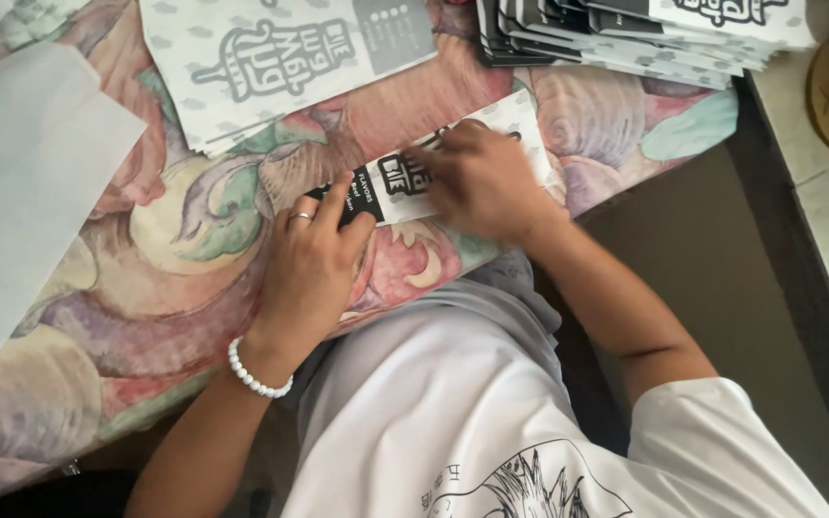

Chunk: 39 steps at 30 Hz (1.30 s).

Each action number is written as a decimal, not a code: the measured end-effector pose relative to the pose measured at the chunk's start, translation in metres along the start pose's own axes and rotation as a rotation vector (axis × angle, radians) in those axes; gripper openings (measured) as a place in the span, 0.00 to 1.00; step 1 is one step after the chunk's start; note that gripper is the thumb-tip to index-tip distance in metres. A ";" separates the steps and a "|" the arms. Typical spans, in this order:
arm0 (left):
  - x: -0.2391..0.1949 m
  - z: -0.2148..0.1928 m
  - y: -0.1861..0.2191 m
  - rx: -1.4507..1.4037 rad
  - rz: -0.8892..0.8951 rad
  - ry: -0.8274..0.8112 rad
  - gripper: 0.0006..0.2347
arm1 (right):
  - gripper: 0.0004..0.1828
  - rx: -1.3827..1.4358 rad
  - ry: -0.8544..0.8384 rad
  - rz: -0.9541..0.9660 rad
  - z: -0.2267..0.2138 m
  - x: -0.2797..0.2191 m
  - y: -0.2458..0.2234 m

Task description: Folding and stacking printed paper labels for food packaging

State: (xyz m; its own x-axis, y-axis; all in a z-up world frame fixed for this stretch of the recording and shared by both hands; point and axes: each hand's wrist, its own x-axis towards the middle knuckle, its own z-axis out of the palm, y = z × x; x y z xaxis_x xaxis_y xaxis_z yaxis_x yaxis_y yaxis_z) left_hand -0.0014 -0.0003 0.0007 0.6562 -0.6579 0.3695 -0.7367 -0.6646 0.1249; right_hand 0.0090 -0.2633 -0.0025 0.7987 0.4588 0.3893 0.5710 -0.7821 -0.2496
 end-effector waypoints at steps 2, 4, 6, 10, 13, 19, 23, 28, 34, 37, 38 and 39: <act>-0.003 0.000 -0.001 -0.017 -0.002 -0.012 0.05 | 0.14 0.033 -0.022 0.103 -0.007 -0.018 0.024; -0.002 -0.001 -0.002 -0.026 0.007 -0.054 0.12 | 0.22 -0.134 -0.015 0.185 -0.016 -0.038 0.054; 0.007 -0.008 -0.003 0.005 0.025 -0.090 0.13 | 0.22 -0.179 -0.034 0.209 -0.031 -0.041 0.052; 0.018 -0.005 -0.008 0.032 0.026 -0.128 0.18 | 0.20 -0.296 0.108 0.126 -0.021 -0.056 0.049; 0.014 0.027 -0.023 -0.026 0.017 -0.106 0.16 | 0.02 0.034 0.219 -0.010 0.003 -0.069 0.014; 0.020 0.018 -0.021 -0.103 -0.114 -0.233 0.24 | 0.09 -0.079 0.247 -0.088 -0.016 -0.088 0.003; 0.028 0.020 -0.034 -0.204 -0.165 -0.292 0.26 | 0.11 -0.099 0.288 -0.080 -0.011 -0.102 0.014; 0.034 0.020 -0.039 -0.319 -0.283 -0.374 0.29 | 0.07 -0.074 0.369 -0.026 -0.010 -0.102 0.012; 0.046 0.019 -0.047 -0.406 -0.325 -0.477 0.21 | 0.06 0.048 0.355 0.135 -0.011 -0.103 0.014; 0.061 -0.016 -0.035 -0.545 -0.402 -0.487 0.12 | 0.05 0.080 0.348 0.197 -0.019 -0.098 0.009; 0.058 -0.011 -0.037 -0.545 -0.400 -0.487 0.12 | 0.05 0.079 0.348 0.198 -0.017 -0.099 0.009; 0.055 -0.006 -0.040 -0.602 -0.436 -0.417 0.08 | 0.05 0.062 0.341 0.213 -0.015 -0.101 0.010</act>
State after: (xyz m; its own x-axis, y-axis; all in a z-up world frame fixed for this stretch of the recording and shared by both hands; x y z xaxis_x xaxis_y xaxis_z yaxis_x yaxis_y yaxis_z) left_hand 0.0632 -0.0077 0.0213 0.8208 -0.5421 -0.1799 -0.2881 -0.6649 0.6892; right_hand -0.0691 -0.3234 -0.0310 0.7975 0.1150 0.5922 0.4182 -0.8129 -0.4054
